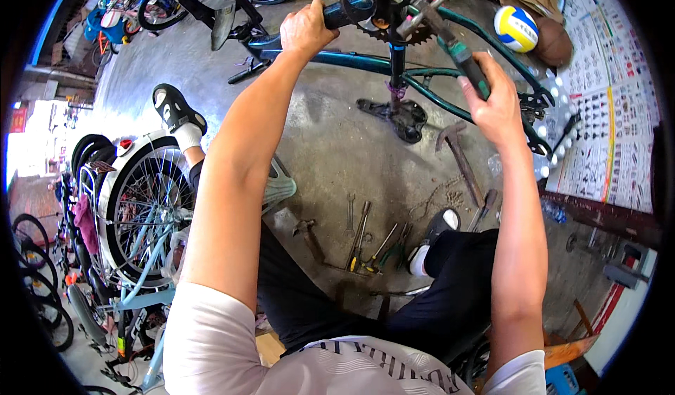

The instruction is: The person uses a hammer and a metal rod to strike the bottom bracket of a bicycle frame, picks up pliers to manipulate a small metal part, and hammers the frame again.

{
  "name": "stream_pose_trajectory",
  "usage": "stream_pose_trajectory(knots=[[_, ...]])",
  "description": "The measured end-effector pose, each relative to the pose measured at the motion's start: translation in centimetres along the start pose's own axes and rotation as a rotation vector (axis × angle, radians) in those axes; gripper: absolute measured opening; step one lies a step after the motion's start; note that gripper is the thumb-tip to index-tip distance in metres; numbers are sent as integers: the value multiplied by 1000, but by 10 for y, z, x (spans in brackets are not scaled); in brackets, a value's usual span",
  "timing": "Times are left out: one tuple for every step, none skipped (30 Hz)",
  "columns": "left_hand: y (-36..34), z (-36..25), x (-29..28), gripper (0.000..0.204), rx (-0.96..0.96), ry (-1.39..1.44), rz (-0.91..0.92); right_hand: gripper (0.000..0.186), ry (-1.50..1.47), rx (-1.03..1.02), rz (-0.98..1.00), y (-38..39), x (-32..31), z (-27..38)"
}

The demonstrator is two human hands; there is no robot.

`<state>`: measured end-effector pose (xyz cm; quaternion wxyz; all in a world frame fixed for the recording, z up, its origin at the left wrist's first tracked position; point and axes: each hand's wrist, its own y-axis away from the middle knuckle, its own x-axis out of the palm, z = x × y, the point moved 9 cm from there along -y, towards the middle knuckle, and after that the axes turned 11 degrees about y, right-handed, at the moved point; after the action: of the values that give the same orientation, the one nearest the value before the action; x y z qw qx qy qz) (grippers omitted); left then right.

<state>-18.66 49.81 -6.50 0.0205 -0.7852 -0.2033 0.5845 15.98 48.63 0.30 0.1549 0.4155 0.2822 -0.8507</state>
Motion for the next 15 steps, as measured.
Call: stream_pose_trajectory(knots=[[6, -11, 5, 53, 9, 1, 19, 34, 13, 23, -15, 9, -8, -4], [14, -18, 10, 49, 16, -13, 34, 33, 21, 34, -3, 18, -14, -8], [25, -21, 7, 48, 20, -13, 35, 33, 32, 31, 32, 25, -16, -7], [37, -24, 9, 47, 28, -10, 41, 33, 45, 35, 67, 34, -18, -9], [51, -28, 11, 45, 34, -8, 45, 32, 56, 38, 104, 46, -20, -9], [61, -33, 7, 46, 56, -6, 17, 32, 89, -29, 67, 56, -24, -1], [72, -36, 7, 47, 46, 12, 6, 33, 87, -1, 140, 66, -24, 1], [80, -41, 14, 48, -6, 20, 31, 34, 98, -25, 131, 78, -32, 4], [86, -44, 12, 49, -63, 11, 43, 34, 94, -64, 114, 86, -38, 9], [95, -41, 8, 49, -65, -10, 26, 34, 56, -50, 125, 93, -39, 11], [98, -44, 11, 49, -54, -17, 9, 32, 56, -56, 116, 101, -45, 13], [103, -47, 10, 49, -28, -9, -4, 31, 58, -57, 119, 107, -49, 18], [110, -48, 5, 49, -6, 4, -21, 31, 40, -55, 151, 111, -50, 26], [116, -47, 2, 50, 36, 11, -49, 33, 27, -75, 175, 116, -51, 31], [121, -45, -3, 50, 78, 22, -73, 35, 19, -94, 202, 121, -51, 37]])
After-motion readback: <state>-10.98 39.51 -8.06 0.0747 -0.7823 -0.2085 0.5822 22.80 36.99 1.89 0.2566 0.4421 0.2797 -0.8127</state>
